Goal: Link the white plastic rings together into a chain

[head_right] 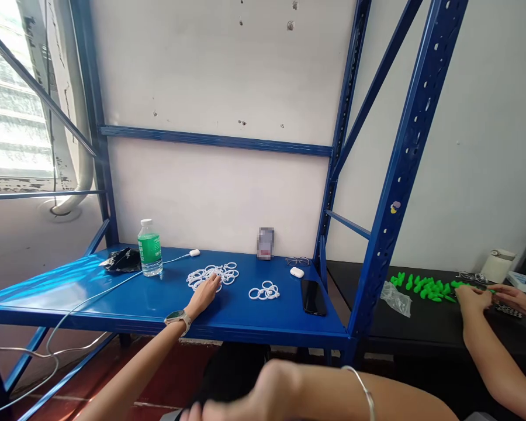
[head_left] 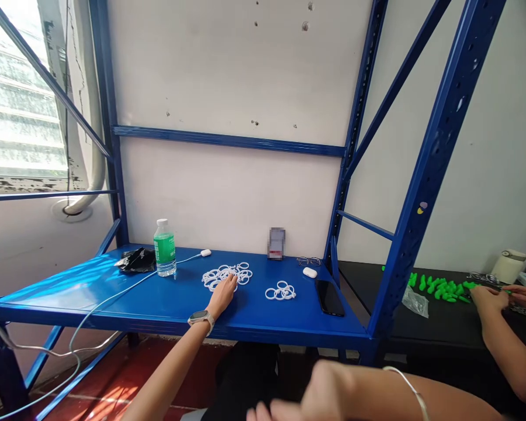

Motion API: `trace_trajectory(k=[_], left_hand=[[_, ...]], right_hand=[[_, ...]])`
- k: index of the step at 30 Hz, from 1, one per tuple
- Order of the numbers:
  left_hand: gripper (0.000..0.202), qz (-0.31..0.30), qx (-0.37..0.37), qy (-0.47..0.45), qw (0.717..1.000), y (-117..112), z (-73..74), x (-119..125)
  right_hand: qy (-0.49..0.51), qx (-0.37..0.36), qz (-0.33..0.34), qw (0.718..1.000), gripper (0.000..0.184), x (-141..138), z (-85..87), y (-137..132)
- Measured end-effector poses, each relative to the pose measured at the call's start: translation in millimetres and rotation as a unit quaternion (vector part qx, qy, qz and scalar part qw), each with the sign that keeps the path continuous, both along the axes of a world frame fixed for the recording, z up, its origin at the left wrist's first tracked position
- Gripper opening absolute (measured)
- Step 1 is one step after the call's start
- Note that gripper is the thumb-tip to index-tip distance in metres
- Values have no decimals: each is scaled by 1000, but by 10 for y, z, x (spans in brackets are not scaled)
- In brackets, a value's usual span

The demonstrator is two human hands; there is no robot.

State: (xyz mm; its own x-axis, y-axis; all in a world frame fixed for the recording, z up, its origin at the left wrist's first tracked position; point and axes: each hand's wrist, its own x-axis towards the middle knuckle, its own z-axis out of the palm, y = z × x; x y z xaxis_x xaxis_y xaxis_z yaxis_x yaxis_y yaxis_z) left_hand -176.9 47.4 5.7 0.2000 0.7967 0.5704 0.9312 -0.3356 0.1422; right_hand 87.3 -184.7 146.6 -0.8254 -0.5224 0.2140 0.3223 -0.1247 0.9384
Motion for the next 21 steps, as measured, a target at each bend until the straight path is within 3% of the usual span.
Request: trace_trajectory(k=[2,3,5,9,12,15,17,19,21], left_hand=[[26,-38,16,-6,999,-25,32,39],[25,-57,23,-10,998,-45,45,80],[22,-86,39,-25,995,-94,59,204],[27,-118,34,-55,991,-196,42,521],[28,-163,11,-48,985,-247,38,714],[28,-207,-7,-91,974,-264,72,846],[30,-206,-32,-168,963,-254,101,923],[39,-190,-73,-283,937,-231,119,996],[42,-189,-133,-409,883,-203,118,1050]], right_hand=[[-22,-72,48,996,25,-85,13,447],[-40,-200,84,975,22,-116,-27,682],[1,-397,78,915,28,-154,-195,1139],[203,-618,23,759,44,-217,-726,1822],[266,-681,15,682,42,-291,-1091,2078],[285,-712,20,642,46,-338,-1304,2203],[306,-722,21,620,56,-334,-1365,2260],[335,-724,22,603,62,-312,-1394,2314],[360,-722,25,590,64,-289,-1416,2365]])
